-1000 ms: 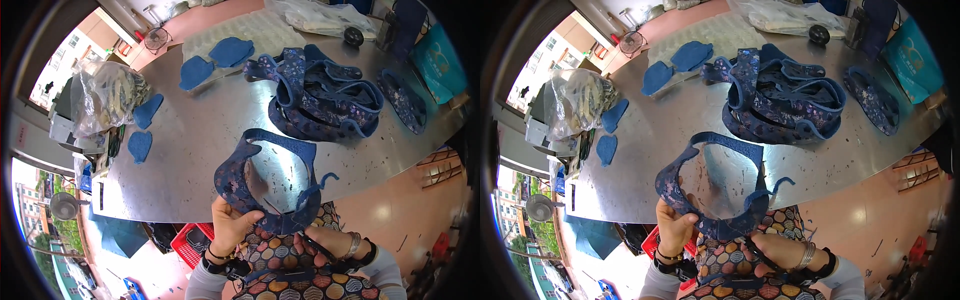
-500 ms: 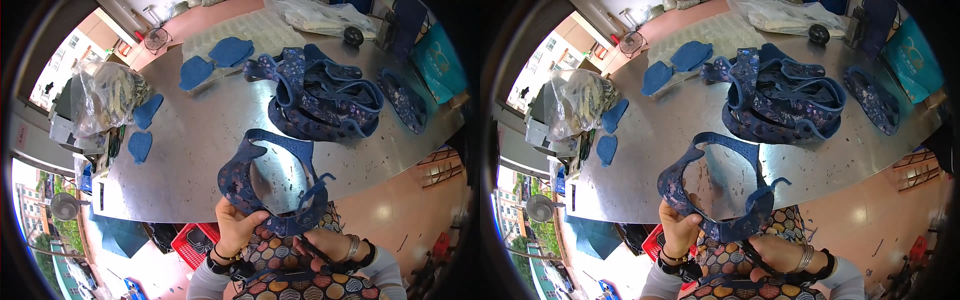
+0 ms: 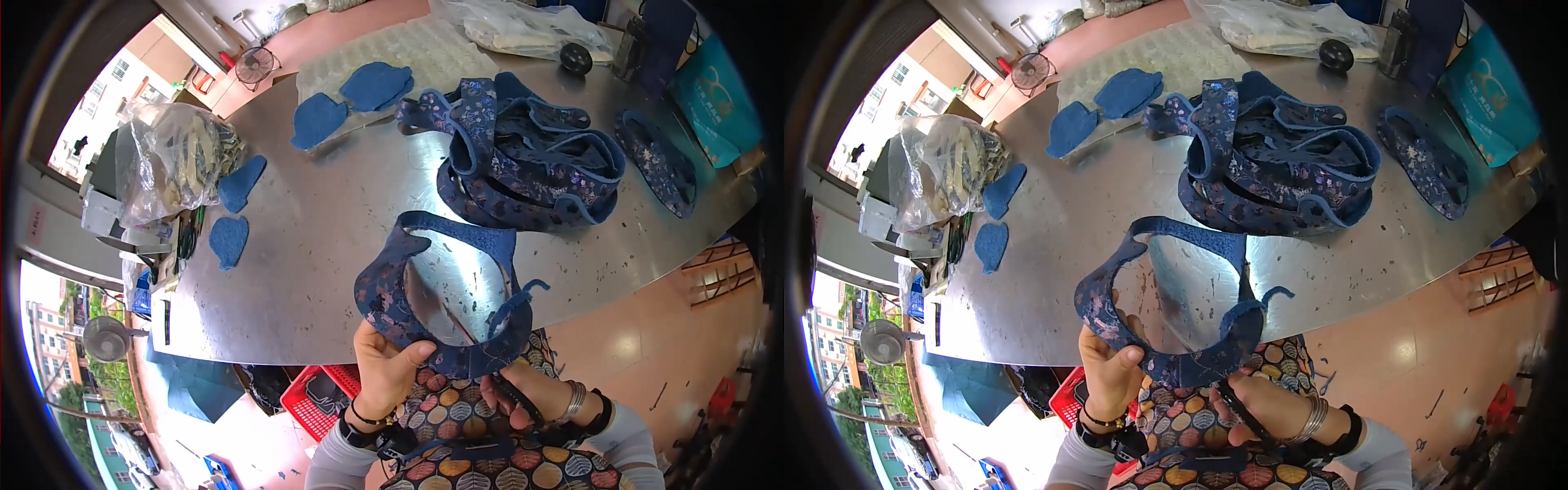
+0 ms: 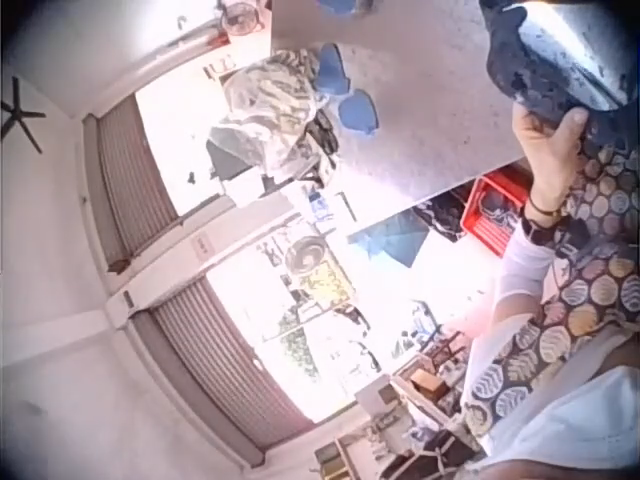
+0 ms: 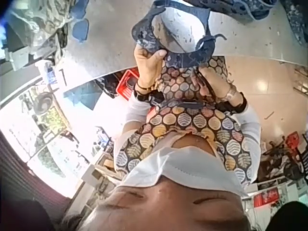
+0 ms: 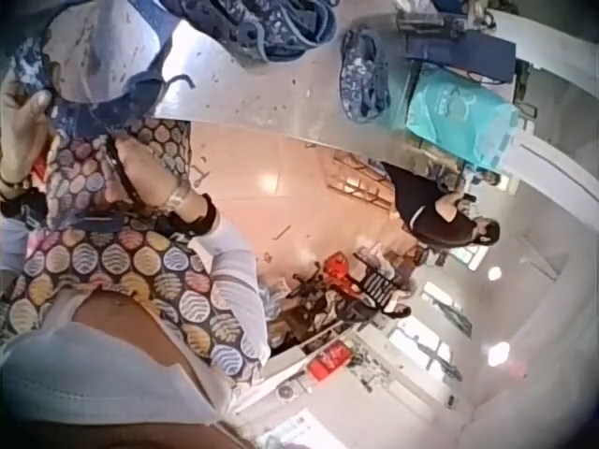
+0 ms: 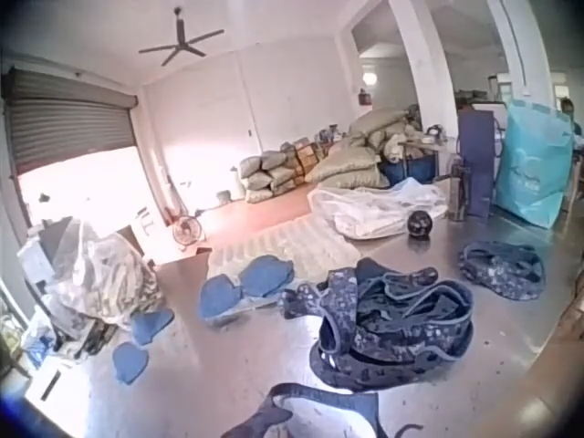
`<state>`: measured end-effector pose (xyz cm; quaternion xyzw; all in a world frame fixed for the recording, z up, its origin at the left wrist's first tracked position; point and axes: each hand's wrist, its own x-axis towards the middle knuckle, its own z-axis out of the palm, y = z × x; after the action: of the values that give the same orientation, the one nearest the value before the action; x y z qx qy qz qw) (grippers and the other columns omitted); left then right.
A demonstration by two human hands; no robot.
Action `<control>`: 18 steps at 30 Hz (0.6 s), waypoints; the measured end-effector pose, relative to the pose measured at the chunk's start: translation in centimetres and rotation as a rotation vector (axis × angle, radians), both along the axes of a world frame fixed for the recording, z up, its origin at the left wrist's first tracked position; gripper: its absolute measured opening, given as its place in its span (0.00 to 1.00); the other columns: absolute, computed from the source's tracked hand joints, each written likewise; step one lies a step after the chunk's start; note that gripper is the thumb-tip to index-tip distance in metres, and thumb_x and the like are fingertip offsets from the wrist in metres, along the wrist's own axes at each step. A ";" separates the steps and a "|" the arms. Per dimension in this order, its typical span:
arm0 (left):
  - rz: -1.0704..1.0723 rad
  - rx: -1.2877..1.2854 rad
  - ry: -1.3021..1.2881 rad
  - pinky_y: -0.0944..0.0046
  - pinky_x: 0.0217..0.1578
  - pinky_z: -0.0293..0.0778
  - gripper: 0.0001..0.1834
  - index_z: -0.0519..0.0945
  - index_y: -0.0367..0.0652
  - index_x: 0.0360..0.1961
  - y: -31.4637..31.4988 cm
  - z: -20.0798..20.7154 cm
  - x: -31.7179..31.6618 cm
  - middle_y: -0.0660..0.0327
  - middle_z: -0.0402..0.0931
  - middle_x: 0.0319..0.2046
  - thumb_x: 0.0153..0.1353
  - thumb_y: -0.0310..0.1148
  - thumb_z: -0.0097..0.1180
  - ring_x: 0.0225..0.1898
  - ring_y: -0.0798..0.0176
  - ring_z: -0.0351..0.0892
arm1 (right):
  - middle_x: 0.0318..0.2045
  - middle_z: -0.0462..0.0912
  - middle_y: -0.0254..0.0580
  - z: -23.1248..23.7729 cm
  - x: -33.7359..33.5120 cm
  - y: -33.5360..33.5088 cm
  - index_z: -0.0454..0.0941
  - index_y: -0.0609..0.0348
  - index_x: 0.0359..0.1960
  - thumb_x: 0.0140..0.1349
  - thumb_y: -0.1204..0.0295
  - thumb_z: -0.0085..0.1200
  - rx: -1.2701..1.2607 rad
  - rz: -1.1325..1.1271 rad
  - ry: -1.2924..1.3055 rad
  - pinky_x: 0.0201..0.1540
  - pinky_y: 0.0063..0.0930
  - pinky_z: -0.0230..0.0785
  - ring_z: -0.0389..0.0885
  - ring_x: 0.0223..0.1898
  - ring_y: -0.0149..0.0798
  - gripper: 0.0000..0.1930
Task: Cutting out a blue patterned fabric piece for a shoe using scissors.
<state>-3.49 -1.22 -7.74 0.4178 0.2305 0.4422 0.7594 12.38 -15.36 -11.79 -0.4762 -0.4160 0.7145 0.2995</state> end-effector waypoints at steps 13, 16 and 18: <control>-0.099 0.012 -0.083 0.62 0.47 0.69 0.25 0.69 0.35 0.45 0.0 -0.7 -0.3 0.57 0.73 0.42 0.43 0.15 0.61 0.44 0.63 0.73 | 0.35 0.76 0.47 2.6 -0.2 1.2 0.69 0.59 0.44 0.36 0.43 0.59 0.297 0.145 -0.211 0.35 0.36 0.68 0.76 0.37 0.50 0.38; -0.104 0.001 -0.111 0.62 0.47 0.69 0.25 0.68 0.35 0.45 -0.1 -0.6 -0.2 0.57 0.72 0.43 0.43 0.15 0.60 0.44 0.63 0.72 | 0.39 0.75 0.47 3.0 -0.2 1.5 0.69 0.56 0.48 0.36 0.40 0.57 0.290 0.093 -0.115 0.36 0.36 0.68 0.75 0.40 0.51 0.40; -0.097 -0.007 -0.118 0.62 0.47 0.69 0.26 0.68 0.35 0.45 -0.3 -0.5 0.1 0.58 0.72 0.43 0.43 0.15 0.60 0.44 0.63 0.72 | 0.41 0.75 0.47 2.9 -0.4 1.5 0.68 0.54 0.49 0.36 0.41 0.58 0.296 0.127 -0.110 0.37 0.36 0.68 0.75 0.41 0.50 0.40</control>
<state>-3.42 -1.48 -8.24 0.3990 0.1664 0.4281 0.7936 12.00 -13.83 -8.87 -0.4378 -0.5619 0.6357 0.2973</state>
